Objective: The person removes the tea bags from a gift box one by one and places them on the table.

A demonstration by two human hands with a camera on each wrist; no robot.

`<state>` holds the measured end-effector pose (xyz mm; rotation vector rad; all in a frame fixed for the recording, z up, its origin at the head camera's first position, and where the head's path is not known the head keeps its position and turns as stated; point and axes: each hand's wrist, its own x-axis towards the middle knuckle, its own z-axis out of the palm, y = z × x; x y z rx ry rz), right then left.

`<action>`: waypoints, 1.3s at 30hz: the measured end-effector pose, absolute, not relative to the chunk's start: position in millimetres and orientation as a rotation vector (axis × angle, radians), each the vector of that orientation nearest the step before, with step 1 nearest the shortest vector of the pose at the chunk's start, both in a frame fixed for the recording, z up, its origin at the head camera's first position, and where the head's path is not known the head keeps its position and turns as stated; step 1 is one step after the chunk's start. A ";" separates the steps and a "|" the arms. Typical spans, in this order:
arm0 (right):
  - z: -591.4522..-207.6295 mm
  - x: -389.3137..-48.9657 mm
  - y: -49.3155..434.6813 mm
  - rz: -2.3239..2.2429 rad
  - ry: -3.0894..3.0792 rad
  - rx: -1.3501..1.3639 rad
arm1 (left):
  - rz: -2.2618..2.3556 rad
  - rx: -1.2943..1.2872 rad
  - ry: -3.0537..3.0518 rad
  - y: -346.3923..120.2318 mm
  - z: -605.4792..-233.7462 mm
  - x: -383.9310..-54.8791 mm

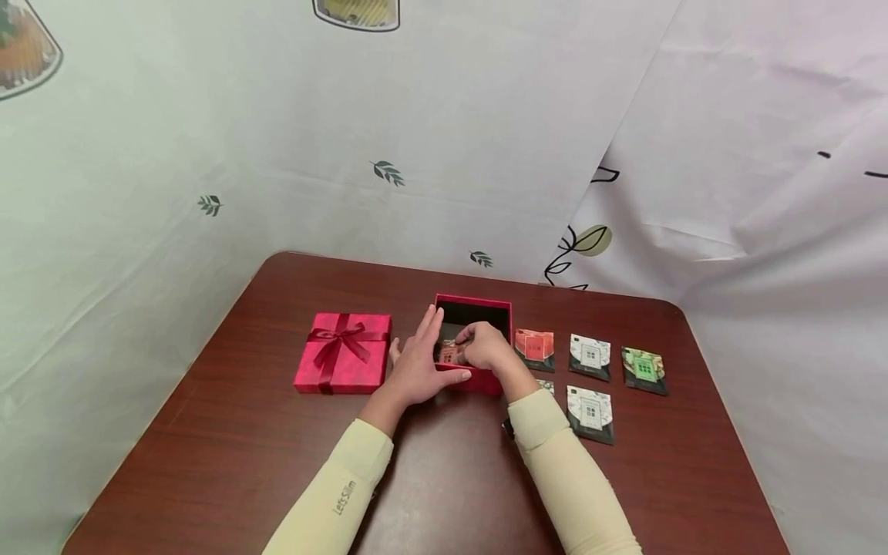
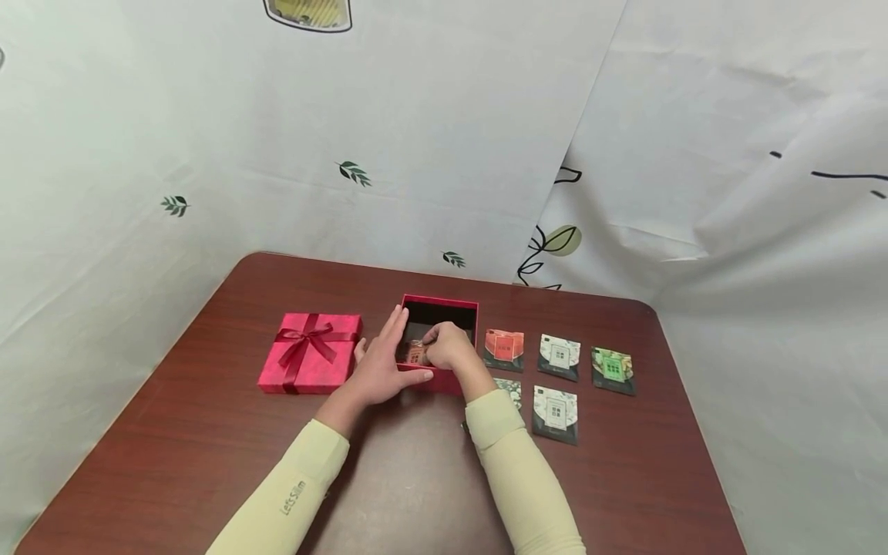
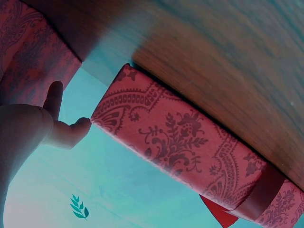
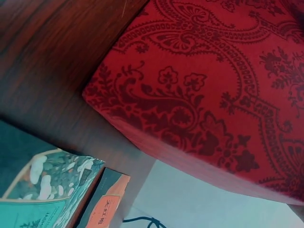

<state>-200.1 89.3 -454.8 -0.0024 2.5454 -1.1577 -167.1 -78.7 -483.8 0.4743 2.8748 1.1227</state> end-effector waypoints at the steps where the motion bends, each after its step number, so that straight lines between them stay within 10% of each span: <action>1: -455.0 -200.0 88.9 -1.157 2.543 -0.006 | 1.121 0.473 2.874 -78.6 -484.2 -167.3; 39: -446.4 -181.1 90.4 -1.465 2.856 -0.043 | 1.130 0.458 2.874 -77.6 -487.9 -169.8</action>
